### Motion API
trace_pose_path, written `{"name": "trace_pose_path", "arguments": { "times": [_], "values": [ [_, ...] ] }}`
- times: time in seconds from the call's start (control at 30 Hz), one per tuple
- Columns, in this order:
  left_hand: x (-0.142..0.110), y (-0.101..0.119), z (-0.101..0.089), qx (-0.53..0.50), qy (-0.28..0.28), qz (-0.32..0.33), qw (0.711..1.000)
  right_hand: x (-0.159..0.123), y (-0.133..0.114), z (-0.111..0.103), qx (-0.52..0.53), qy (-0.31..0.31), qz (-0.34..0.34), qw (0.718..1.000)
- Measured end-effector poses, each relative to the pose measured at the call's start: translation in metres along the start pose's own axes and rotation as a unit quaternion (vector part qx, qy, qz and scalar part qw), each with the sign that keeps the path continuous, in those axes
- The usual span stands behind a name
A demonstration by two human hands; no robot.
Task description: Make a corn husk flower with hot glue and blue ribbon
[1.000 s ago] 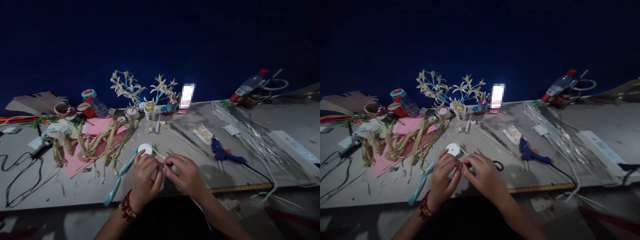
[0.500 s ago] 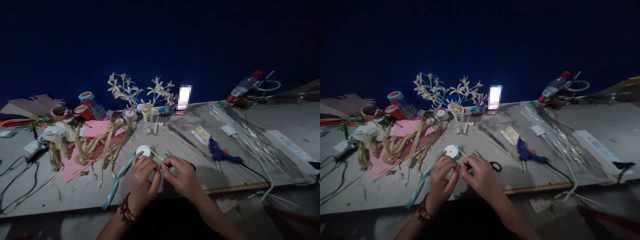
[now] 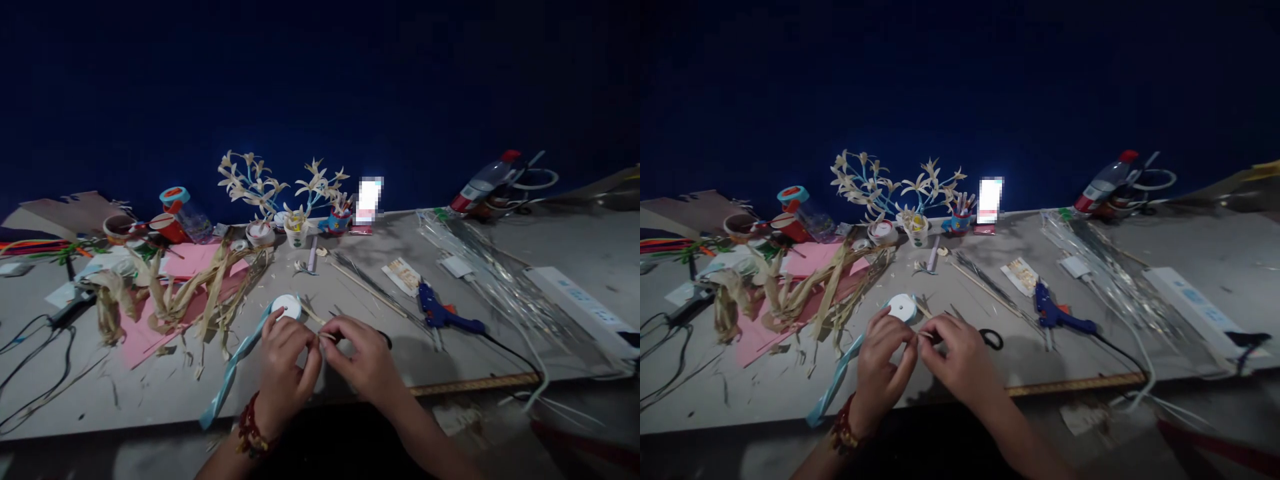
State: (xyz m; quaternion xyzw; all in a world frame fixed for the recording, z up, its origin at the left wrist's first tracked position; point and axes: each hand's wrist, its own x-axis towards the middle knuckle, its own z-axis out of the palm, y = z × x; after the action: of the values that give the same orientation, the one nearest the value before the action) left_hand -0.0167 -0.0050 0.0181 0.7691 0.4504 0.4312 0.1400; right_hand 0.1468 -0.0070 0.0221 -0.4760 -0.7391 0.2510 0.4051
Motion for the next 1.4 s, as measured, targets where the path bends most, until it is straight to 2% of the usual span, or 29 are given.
{"name": "trace_pose_path", "arguments": {
  "times": [0.13, 0.3, 0.47, 0.57, 0.63, 0.77, 1.0, 1.1, 1.2, 1.27, 1.4],
  "values": [
    [0.0, 0.003, -0.002, -0.001, 0.006, 0.001, 1.0, 0.001, 0.009, -0.002, -0.022, -0.009, -0.009, 1.0],
    [-0.001, 0.001, -0.003, 0.006, 0.005, -0.012, 1.0, -0.002, 0.023, -0.021, -0.068, 0.08, 0.036, 0.994],
    [0.001, 0.003, 0.001, 0.005, -0.011, -0.002, 1.0, 0.002, 0.005, -0.013, -0.019, -0.014, -0.014, 1.0],
    [0.002, 0.006, 0.0, 0.003, -0.008, 0.002, 1.0, 0.005, 0.003, -0.009, -0.022, -0.038, -0.021, 0.999],
    [0.002, 0.005, -0.003, 0.006, -0.006, 0.003, 1.0, 0.005, 0.009, -0.012, -0.036, -0.022, -0.008, 0.999],
    [-0.001, 0.001, -0.005, 0.014, 0.004, -0.004, 1.0, 0.0, 0.018, -0.022, -0.048, 0.052, 0.03, 0.997],
    [0.0, 0.005, 0.001, -0.006, -0.005, 0.0, 1.0, 0.0, 0.001, -0.005, -0.015, -0.025, 0.004, 1.0],
    [-0.002, 0.003, -0.001, -0.007, -0.003, -0.003, 1.0, 0.0, 0.007, -0.008, -0.046, -0.013, 0.006, 0.999],
    [-0.003, -0.003, -0.004, -0.005, 0.015, -0.006, 1.0, -0.003, 0.019, -0.02, -0.093, 0.045, 0.026, 0.994],
    [-0.003, -0.006, -0.005, -0.007, 0.017, -0.008, 1.0, -0.006, 0.022, -0.025, -0.089, 0.069, 0.029, 0.993],
    [-0.001, -0.006, -0.005, -0.016, 0.005, -0.009, 1.0, -0.005, 0.012, -0.024, -0.029, 0.038, -0.006, 0.999]
  ]
}}
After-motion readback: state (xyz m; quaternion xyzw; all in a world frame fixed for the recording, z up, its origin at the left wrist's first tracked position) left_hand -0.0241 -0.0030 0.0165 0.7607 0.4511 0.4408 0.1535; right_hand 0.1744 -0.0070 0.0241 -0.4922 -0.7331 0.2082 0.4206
